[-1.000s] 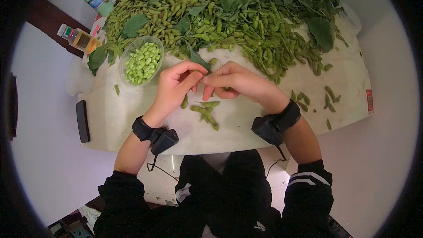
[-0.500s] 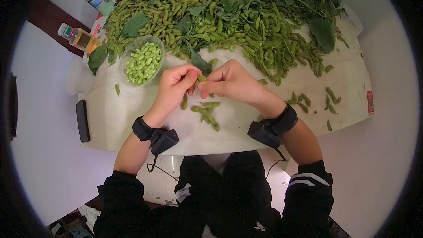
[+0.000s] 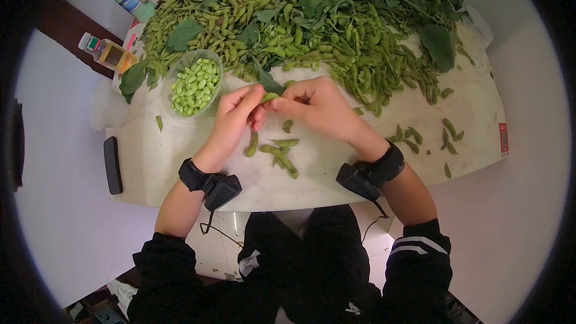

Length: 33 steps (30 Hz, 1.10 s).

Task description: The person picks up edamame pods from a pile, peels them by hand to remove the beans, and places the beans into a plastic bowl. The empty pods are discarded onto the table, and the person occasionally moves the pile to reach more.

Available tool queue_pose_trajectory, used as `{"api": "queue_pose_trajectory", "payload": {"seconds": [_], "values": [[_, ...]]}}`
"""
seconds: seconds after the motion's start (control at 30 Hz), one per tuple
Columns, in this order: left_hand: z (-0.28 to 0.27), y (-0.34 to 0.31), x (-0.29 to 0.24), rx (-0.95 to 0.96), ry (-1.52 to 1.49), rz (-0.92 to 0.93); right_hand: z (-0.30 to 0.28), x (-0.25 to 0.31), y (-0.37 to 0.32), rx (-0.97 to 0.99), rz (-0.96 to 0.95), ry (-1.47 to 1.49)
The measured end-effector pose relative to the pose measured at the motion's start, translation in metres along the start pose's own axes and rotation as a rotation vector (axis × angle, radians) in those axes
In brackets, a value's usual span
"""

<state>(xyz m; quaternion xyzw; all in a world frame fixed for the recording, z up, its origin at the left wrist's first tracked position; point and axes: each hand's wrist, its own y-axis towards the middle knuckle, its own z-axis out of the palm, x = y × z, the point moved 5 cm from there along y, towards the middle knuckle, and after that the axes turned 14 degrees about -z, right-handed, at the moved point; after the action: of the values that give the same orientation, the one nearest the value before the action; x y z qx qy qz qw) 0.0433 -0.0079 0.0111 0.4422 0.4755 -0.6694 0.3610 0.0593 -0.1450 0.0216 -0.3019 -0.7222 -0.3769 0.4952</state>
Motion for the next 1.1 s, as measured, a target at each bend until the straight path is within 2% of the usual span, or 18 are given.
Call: {"api": "queue_pose_trajectory", "payload": {"seconds": [0.37,0.43,0.57,0.67,0.77,0.83,1.1], "values": [[0.005,-0.001,-0.002,0.086,0.071,0.037,-0.014,0.006,0.0,-0.11,0.016,-0.284],[0.005,-0.001,-0.001,0.086,0.077,0.032,-0.015,0.009,0.001,-0.115,-0.058,-0.351],[0.004,0.001,0.001,0.071,0.098,0.031,-0.012,0.011,0.001,-0.079,-0.034,-0.278],[0.003,0.002,0.004,0.062,0.093,0.026,-0.014,0.014,0.0,-0.133,-0.047,-0.384],[0.003,0.001,0.003,0.051,0.082,0.019,-0.012,0.018,0.0,-0.127,-0.128,-0.377],[0.003,0.001,0.003,0.047,0.083,0.011,-0.005,0.015,-0.001,-0.005,-0.129,-0.455],[0.003,0.002,0.005,0.079,0.074,0.024,-0.005,0.022,0.0,-0.07,-0.221,-0.426]]}}
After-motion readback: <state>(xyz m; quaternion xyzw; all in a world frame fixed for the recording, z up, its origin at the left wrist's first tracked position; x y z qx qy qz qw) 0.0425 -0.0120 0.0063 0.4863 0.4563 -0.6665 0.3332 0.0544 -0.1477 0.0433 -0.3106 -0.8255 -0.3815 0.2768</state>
